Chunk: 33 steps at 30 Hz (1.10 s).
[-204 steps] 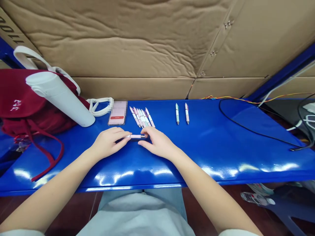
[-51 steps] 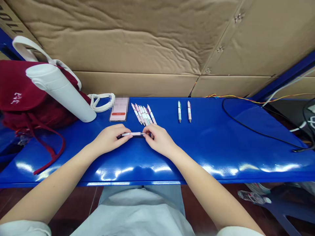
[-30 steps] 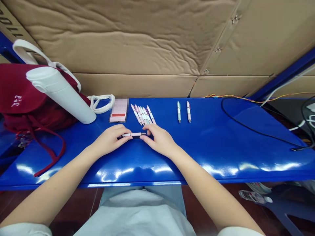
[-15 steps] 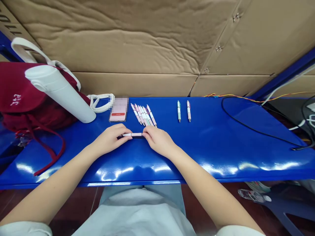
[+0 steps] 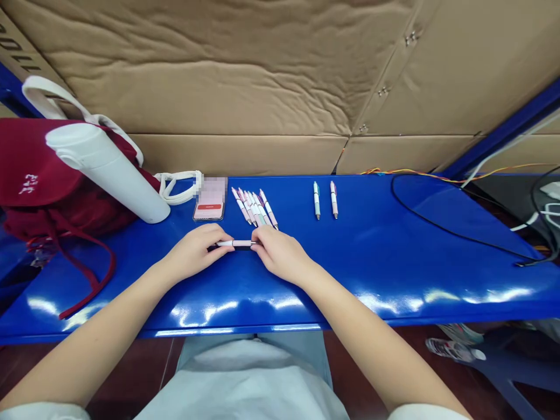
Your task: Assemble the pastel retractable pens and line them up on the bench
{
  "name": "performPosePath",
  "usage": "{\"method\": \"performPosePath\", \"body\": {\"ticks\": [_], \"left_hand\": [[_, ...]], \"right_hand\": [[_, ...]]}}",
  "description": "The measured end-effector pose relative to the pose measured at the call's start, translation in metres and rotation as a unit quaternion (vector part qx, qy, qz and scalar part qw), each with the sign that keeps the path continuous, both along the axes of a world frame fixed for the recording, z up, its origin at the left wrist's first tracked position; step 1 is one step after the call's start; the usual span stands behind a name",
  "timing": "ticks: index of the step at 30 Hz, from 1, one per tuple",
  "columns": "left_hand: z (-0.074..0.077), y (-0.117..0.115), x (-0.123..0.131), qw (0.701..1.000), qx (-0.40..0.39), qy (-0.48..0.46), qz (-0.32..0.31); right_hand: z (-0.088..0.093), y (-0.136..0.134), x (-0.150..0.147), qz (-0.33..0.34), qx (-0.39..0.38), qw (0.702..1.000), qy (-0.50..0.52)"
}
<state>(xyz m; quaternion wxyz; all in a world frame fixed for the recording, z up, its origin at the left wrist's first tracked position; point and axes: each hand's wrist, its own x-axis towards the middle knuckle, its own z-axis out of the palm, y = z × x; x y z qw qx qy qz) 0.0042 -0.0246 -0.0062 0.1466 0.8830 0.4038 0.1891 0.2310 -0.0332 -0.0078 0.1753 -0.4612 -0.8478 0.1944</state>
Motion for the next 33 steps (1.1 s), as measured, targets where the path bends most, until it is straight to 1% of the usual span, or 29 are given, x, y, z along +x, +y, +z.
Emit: {"method": "performPosePath", "body": {"ticks": [5, 8, 12, 14, 15, 17, 18, 19, 20, 21, 23, 25, 27, 28, 29, 31, 33], "left_hand": [[-0.002, -0.001, 0.000, 1.000, 0.008, 0.000, -0.005], [-0.003, -0.001, 0.001, 1.000, 0.024, 0.006, -0.009], [-0.004, -0.002, 0.002, 0.998, 0.056, 0.027, -0.016], [-0.003, -0.003, 0.003, 0.994, 0.102, 0.031, -0.001], [-0.002, -0.004, 0.002, 0.990, 0.135, 0.022, 0.024], [0.002, -0.004, 0.001, 0.974, 0.197, -0.015, 0.107], [0.003, -0.004, 0.000, 0.964, 0.217, -0.036, 0.149], [0.004, -0.004, -0.002, 0.956, 0.227, -0.053, 0.179], [0.005, -0.004, -0.003, 0.952, 0.229, -0.062, 0.194], [0.004, -0.003, -0.004, 0.952, 0.225, -0.065, 0.195], [0.003, -0.001, -0.004, 0.962, 0.203, -0.057, 0.174], [0.000, 0.000, -0.004, 0.973, 0.174, -0.044, 0.148], [-0.002, 0.000, -0.003, 0.979, 0.150, -0.035, 0.132], [-0.002, 0.000, -0.002, 0.981, 0.141, -0.032, 0.127], [-0.002, 0.000, -0.002, 0.983, 0.134, -0.031, 0.122], [-0.003, 0.000, -0.001, 0.987, 0.118, -0.027, 0.107], [-0.003, 0.000, -0.001, 0.991, 0.099, -0.022, 0.088]], "right_hand": [[-0.002, 0.002, 0.000, 0.009, -0.005, 0.999, -0.040], [-0.001, 0.001, -0.001, 0.017, 0.005, 0.998, -0.065], [0.005, -0.004, -0.003, 0.044, 0.063, 0.990, -0.116], [0.010, -0.004, 0.000, 0.045, 0.100, 0.985, -0.133], [0.012, -0.002, 0.004, 0.032, 0.112, 0.984, -0.134], [0.016, 0.004, 0.016, -0.040, 0.124, 0.984, -0.120], [0.018, 0.008, 0.024, -0.102, 0.122, 0.981, -0.113], [0.019, 0.013, 0.032, -0.182, 0.123, 0.969, -0.111], [0.019, 0.018, 0.040, -0.250, 0.116, 0.954, -0.117], [0.019, 0.023, 0.048, -0.300, 0.102, 0.939, -0.131], [0.017, 0.031, 0.061, -0.357, 0.058, 0.916, -0.174], [0.015, 0.037, 0.069, -0.373, 0.012, 0.905, -0.205], [0.013, 0.040, 0.072, -0.372, -0.031, 0.900, -0.225], [0.012, 0.039, 0.070, -0.372, -0.040, 0.899, -0.230], [0.012, 0.038, 0.068, -0.372, -0.035, 0.899, -0.229], [0.010, 0.034, 0.057, -0.365, 0.011, 0.907, -0.210], [0.007, 0.030, 0.041, -0.326, 0.064, 0.926, -0.180]]}}
